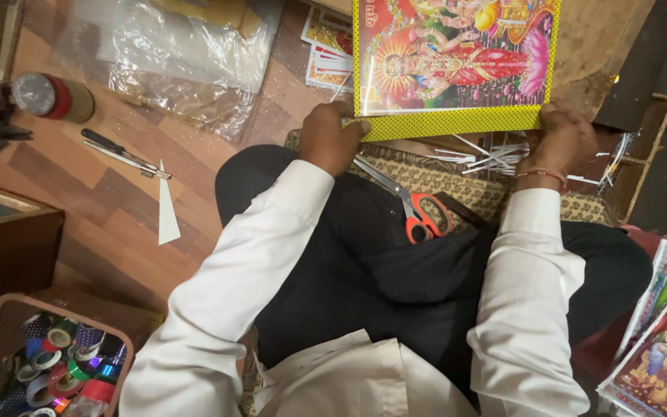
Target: The person sits cross-legged and uses scissors to trim excess yellow decorative border from the edges of printed deity cards. They repeatedly measure, cut, and stack the finished cards on the table.
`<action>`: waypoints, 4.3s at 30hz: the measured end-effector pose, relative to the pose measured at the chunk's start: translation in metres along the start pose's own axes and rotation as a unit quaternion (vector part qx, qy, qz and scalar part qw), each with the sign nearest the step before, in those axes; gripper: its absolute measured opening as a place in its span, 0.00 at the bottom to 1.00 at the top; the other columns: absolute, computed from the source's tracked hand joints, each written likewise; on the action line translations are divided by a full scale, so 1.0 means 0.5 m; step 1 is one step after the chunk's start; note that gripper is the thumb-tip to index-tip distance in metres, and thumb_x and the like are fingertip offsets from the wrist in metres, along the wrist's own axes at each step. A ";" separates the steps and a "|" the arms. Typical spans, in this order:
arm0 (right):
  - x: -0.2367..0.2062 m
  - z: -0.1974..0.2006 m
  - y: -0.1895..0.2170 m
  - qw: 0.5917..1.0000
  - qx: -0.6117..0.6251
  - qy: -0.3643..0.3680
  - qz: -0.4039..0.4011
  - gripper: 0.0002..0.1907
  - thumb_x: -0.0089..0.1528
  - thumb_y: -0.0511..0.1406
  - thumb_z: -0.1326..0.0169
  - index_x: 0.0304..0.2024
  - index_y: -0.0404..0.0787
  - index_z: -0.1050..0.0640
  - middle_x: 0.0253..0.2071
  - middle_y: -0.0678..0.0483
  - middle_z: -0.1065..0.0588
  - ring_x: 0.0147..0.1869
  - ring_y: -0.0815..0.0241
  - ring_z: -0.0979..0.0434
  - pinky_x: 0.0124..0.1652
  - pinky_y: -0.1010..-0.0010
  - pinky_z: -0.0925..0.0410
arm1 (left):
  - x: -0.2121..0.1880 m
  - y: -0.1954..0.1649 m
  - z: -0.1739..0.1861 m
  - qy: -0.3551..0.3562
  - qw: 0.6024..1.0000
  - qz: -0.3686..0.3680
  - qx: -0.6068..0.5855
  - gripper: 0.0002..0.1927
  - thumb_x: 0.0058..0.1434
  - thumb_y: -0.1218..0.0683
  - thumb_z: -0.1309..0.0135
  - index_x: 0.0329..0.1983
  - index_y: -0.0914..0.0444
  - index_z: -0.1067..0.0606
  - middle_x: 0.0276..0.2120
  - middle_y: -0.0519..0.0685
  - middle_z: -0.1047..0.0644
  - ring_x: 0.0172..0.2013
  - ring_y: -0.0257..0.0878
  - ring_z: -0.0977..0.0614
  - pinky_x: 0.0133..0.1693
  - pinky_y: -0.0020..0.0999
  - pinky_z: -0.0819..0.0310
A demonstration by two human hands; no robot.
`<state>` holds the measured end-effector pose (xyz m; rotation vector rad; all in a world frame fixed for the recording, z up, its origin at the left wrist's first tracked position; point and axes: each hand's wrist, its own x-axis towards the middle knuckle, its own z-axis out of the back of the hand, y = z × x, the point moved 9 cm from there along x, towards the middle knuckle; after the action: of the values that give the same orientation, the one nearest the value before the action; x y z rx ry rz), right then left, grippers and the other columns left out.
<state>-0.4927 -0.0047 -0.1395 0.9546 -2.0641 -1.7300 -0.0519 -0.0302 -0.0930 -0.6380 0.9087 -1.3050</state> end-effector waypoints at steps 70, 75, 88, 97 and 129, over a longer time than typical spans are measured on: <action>-0.519 -0.126 0.015 0.659 -0.614 0.391 0.189 0.12 0.56 0.32 0.37 0.42 0.41 0.21 0.42 0.40 0.21 0.45 0.36 0.21 0.43 0.49 0.29 | 0.118 0.005 -0.159 0.161 0.900 0.058 -0.400 0.06 0.56 0.61 0.37 0.35 0.70 0.19 0.31 0.52 0.17 0.32 0.41 0.17 0.32 0.34 0.19; -0.503 -0.105 -0.019 0.679 -0.576 0.432 0.144 0.32 0.48 0.29 0.36 0.55 0.35 0.30 0.44 0.40 0.22 0.46 0.36 0.21 0.42 0.51 0.29 | 0.101 0.030 -0.155 0.151 0.885 0.180 -0.403 0.09 0.54 0.60 0.37 0.33 0.70 0.24 0.30 0.50 0.24 0.30 0.43 0.18 0.28 0.41 0.14; -0.644 -0.112 -0.034 0.840 -0.124 0.429 -0.307 0.32 0.64 0.56 0.50 0.56 0.36 0.29 0.29 0.54 0.26 0.24 0.64 0.25 0.19 0.79 0.42 | 0.088 0.008 -0.124 0.121 0.888 0.193 -0.398 0.07 0.53 0.60 0.42 0.33 0.68 0.24 0.31 0.54 0.22 0.25 0.44 0.20 0.19 0.37 0.24; -0.577 -0.198 -0.050 0.879 -0.146 0.392 -0.230 0.24 0.65 0.45 0.44 0.56 0.34 0.25 0.28 0.55 0.27 0.22 0.67 0.28 0.18 0.81 0.45 | 0.103 0.016 -0.136 0.121 0.878 0.176 -0.428 0.08 0.52 0.60 0.41 0.33 0.69 0.25 0.32 0.54 0.25 0.25 0.44 0.22 0.18 0.39 0.24; -0.335 -0.150 -0.049 0.952 0.047 0.130 -0.274 0.25 0.58 0.41 0.36 0.55 0.42 0.26 0.50 0.54 0.23 0.58 0.55 0.25 0.57 0.60 0.33 | 0.262 -0.129 0.132 -0.190 0.965 -0.179 -0.026 0.46 0.54 0.68 0.39 0.75 0.58 0.42 0.49 0.54 0.24 0.48 0.48 0.21 0.51 0.42 0.24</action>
<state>-0.3161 0.0440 -0.1123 1.8165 -1.8288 -1.6236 -0.0281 -0.1763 -0.0315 -1.0900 0.5256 -1.4135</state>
